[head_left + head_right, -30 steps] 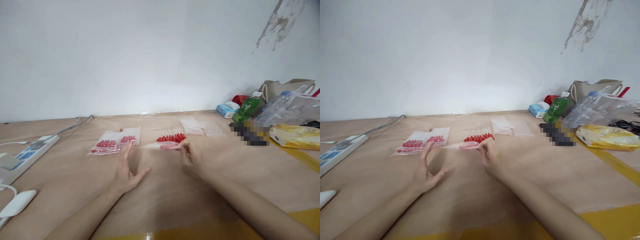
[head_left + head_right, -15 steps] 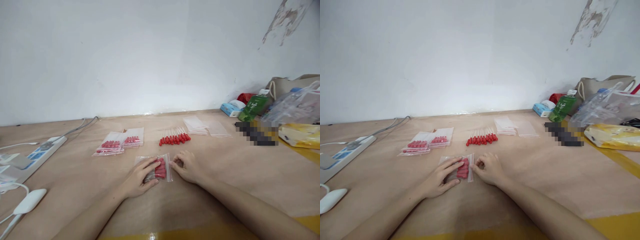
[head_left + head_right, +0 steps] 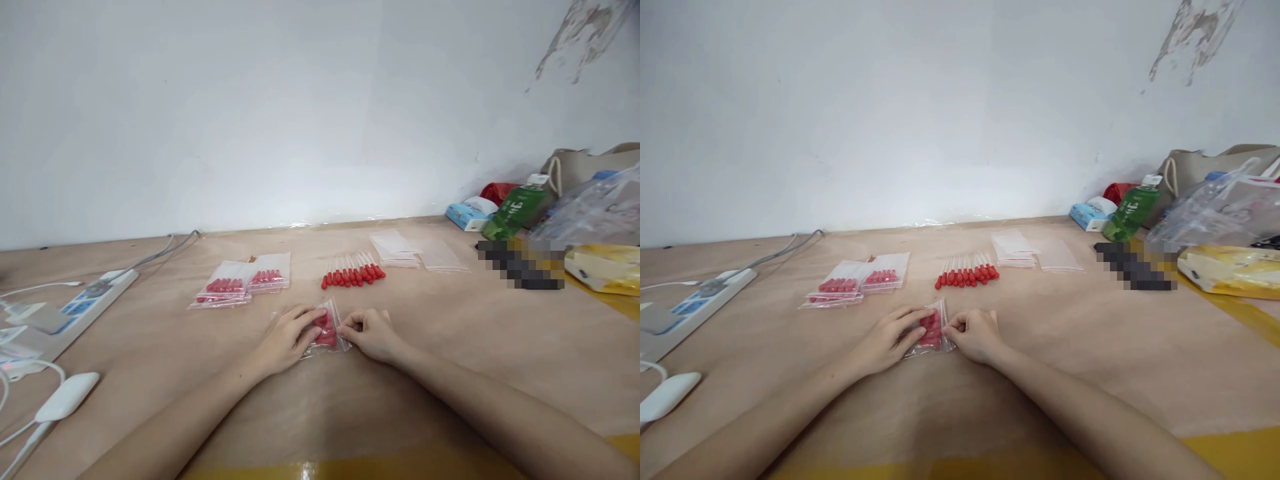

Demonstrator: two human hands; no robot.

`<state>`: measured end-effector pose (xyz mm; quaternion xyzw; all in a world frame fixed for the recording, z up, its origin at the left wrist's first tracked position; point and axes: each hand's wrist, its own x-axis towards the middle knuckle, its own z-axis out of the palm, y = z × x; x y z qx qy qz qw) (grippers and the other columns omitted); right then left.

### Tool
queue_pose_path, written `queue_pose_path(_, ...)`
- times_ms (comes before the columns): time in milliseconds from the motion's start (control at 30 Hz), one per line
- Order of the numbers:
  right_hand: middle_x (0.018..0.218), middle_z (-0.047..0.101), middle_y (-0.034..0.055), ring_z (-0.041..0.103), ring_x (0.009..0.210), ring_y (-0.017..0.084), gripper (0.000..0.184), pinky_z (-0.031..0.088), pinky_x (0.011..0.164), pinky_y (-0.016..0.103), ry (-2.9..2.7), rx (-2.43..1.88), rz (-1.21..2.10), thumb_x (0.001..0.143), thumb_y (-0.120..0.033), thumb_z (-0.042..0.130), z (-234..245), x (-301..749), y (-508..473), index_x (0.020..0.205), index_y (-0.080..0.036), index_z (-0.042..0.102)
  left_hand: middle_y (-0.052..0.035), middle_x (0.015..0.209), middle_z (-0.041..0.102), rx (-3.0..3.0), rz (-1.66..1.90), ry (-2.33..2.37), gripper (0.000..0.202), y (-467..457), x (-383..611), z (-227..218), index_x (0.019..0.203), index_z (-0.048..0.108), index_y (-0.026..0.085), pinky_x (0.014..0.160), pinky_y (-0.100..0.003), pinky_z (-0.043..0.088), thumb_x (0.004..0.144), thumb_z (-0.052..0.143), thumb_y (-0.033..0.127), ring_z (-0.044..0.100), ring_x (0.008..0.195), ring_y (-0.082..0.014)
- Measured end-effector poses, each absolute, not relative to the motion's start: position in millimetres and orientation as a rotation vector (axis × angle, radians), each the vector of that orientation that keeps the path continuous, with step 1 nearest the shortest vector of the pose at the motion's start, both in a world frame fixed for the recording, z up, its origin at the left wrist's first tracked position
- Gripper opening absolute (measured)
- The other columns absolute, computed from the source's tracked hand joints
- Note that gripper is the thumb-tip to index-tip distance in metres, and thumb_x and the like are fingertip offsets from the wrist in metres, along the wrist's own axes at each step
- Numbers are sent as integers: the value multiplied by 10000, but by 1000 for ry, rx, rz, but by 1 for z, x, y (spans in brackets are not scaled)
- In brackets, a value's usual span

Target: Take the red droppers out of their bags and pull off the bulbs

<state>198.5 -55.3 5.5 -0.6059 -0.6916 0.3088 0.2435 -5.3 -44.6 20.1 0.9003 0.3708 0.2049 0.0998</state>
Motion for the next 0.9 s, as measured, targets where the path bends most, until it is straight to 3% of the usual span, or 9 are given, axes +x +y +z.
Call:
queue_pose_path(200, 594, 609, -47, 501, 598, 117, 322, 228, 843, 389, -1917, -1627, 818, 740, -467, 545, 6, 199, -58, 573, -200, 615, -40, 1192, 535, 2924, 570, 862, 283, -22, 10, 21, 1096, 575, 245, 868, -323, 444, 880, 405, 179, 524, 1036, -176)
queue_pose_path(533, 530, 530, -57, 432, 531, 86, 366, 297, 732, 308, -1957, -1538, 796, 747, -492, 537, 2, 205, -57, 557, -180, 564, -49, 1131, 583, 3170, 430, 589, 161, -12, 24, 26, 939, 594, 178, 884, -353, 420, 864, 478, 259, 532, 1027, -193)
queue_pose_path(667, 605, 534, -33, 438, 545, 95, 235, 320, 588, 239, -1981, -1242, 711, 834, -353, 429, -3, 214, -55, 733, -186, 561, -47, 1105, 596, 3121, 522, 646, 158, -11, 21, 18, 927, 580, 171, 852, -313, 440, 884, 430, 192, 563, 978, -166)
queue_pose_path(767, 737, 571, 2, 486, 679, 120, 132, 333, 651, 249, -2113, -1007, 439, 819, -222, 427, -4, 221, -55, 844, -192, 552, -49, 1076, 608, 3101, 551, 684, 187, -12, 19, 15, 945, 568, 162, 835, -292, 447, 891, 389, 145, 577, 953, -157)
queue_pose_path(900, 807, 593, 22, 488, 762, 140, 131, 286, 707, 289, -2321, -904, 122, 804, -165, 445, -5, 223, -54, 811, -202, 571, -45, 1072, 606, 3093, 508, 689, 157, -13, 19, 15, 928, 560, 163, 854, -295, 437, 888, 407, 167, 569, 967, -166)
